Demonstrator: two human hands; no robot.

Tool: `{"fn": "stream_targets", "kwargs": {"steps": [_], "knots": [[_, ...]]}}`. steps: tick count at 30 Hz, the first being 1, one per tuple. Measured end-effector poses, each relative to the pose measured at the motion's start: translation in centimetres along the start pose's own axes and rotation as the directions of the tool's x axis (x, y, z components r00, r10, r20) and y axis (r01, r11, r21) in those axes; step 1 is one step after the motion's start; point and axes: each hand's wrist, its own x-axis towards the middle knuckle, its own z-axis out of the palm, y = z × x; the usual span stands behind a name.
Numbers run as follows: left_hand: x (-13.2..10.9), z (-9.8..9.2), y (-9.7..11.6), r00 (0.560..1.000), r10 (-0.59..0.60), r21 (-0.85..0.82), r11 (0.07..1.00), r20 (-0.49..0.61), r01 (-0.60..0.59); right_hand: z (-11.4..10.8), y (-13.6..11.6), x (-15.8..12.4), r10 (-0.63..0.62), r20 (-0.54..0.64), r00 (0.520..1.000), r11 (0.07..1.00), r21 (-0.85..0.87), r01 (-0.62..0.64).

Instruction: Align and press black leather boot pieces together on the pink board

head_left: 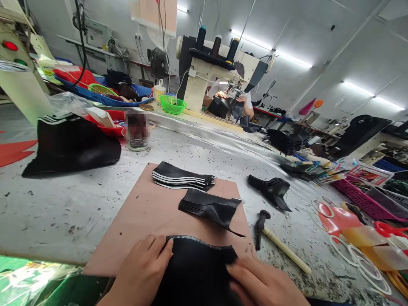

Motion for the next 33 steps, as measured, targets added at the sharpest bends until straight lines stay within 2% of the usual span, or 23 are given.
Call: {"fn": "stream_targets", "kwargs": {"steps": [1, 3, 5, 7, 10, 12, 15, 25, 28, 33], "knots": [[-0.1, -0.1, 0.0, 1.0, 0.012, 0.034, 0.999, -0.021, -0.011, 0.2, -0.6, 2.1, -0.105, 0.011, 0.994, 0.992, -0.068, 0.106], [-0.3, -0.3, 0.2, 0.998, 0.029, 0.086, 0.996, -0.061, -0.023, 1.3, -1.4, 6.4, -0.165, 0.034, 0.986, 0.957, -0.237, 0.168], [-0.6, -0.4, 0.6, 0.994, 0.019, 0.096, 0.995, -0.104, -0.009, 3.0, -1.7, 9.6, -0.14, 0.077, 0.987, 0.925, -0.345, 0.158], [-1.2, -0.4, 1.1, 0.991, -0.033, 0.06, 0.997, -0.127, 0.041, 4.3, -1.8, 11.2, -0.114, 0.118, 0.986, 0.915, -0.376, 0.15], [-2.2, -0.3, 1.8, 0.993, -0.085, 0.033, 0.996, -0.079, 0.088, 4.7, -1.9, 11.0, -0.193, 0.102, 0.976, 0.929, -0.3, 0.215], [-2.5, -0.5, 1.9, 0.997, -0.069, 0.049, 0.996, -0.04, 0.071, 4.2, -2.2, 10.2, -0.271, 0.054, 0.961, 0.934, -0.225, 0.276], [-2.4, -1.0, 1.7, 0.998, -0.025, 0.074, 0.997, -0.062, 0.03, 3.6, -2.8, 9.4, -0.328, 0.015, 0.945, 0.932, -0.159, 0.326], [-2.3, -1.6, 1.5, 0.997, 0.054, 0.101, 0.994, -0.05, -0.049, 3.9, -3.3, 9.4, -0.366, 0.054, 0.929, 0.919, -0.137, 0.37], [-2.6, -1.5, 1.4, 0.997, 0.073, 0.102, 0.992, -0.013, -0.071, 4.0, -3.3, 9.3, -0.362, 0.065, 0.93, 0.92, -0.138, 0.368], [-3.1, -0.8, 1.2, 0.999, 0.032, 0.048, 0.998, 0.013, -0.032, 3.9, -3.4, 9.3, -0.37, 0.074, 0.926, 0.914, -0.149, 0.378]]}}
